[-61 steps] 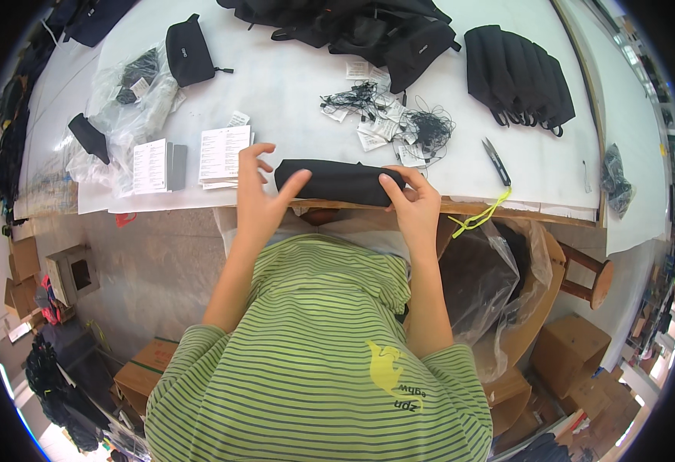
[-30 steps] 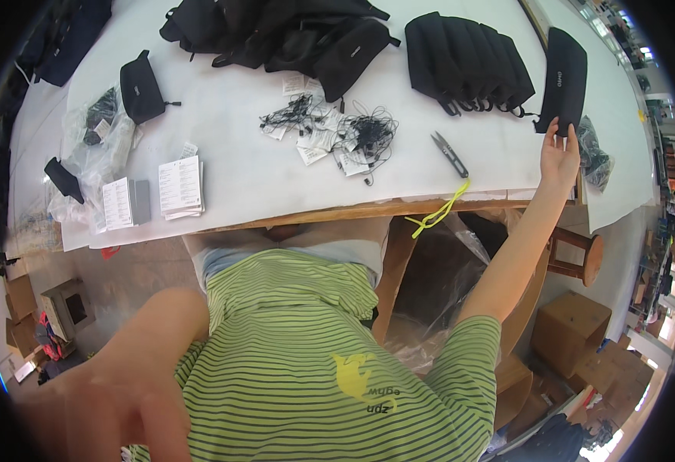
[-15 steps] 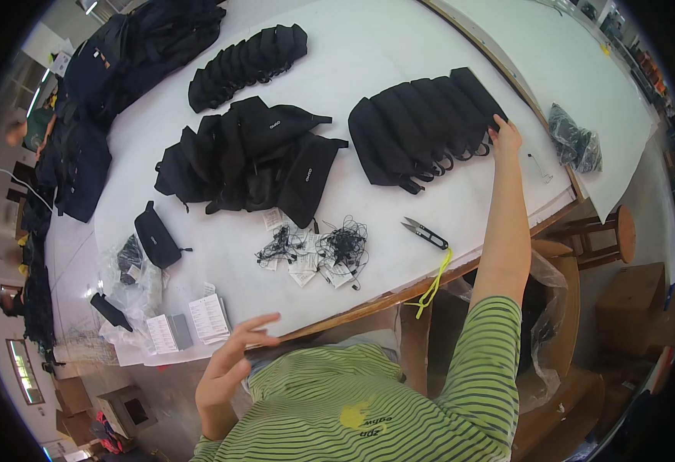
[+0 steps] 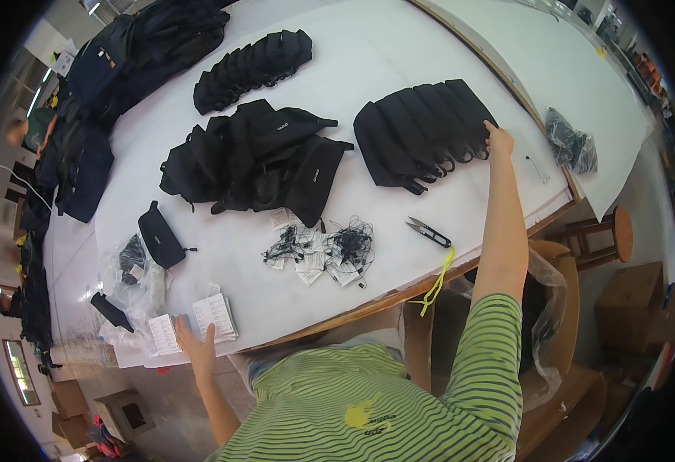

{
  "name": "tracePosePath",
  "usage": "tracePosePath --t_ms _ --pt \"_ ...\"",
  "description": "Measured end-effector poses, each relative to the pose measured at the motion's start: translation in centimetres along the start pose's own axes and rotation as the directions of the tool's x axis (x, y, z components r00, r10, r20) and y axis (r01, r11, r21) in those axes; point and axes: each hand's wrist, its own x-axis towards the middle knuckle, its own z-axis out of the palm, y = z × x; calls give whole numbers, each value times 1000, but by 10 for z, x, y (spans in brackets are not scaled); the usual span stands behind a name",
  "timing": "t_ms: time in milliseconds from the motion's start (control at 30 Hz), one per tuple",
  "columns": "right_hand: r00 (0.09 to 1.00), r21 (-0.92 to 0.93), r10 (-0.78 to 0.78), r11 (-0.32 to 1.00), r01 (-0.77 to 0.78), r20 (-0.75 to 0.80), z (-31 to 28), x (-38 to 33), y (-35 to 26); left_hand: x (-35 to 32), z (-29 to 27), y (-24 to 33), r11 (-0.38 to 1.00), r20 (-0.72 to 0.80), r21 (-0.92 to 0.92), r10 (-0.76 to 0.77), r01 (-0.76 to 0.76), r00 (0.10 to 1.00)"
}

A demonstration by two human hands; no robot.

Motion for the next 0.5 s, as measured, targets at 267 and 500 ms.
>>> tracePosePath --t_ms 267,500 --pt "998 45 -51 998 49 39 -6 -26 5 -7 14 -8 985 4 151 -87 85 996" --pt "834 161 -552 821 548 -27 -8 -114 15 -9 11 3 975 73 196 -124 107 990"
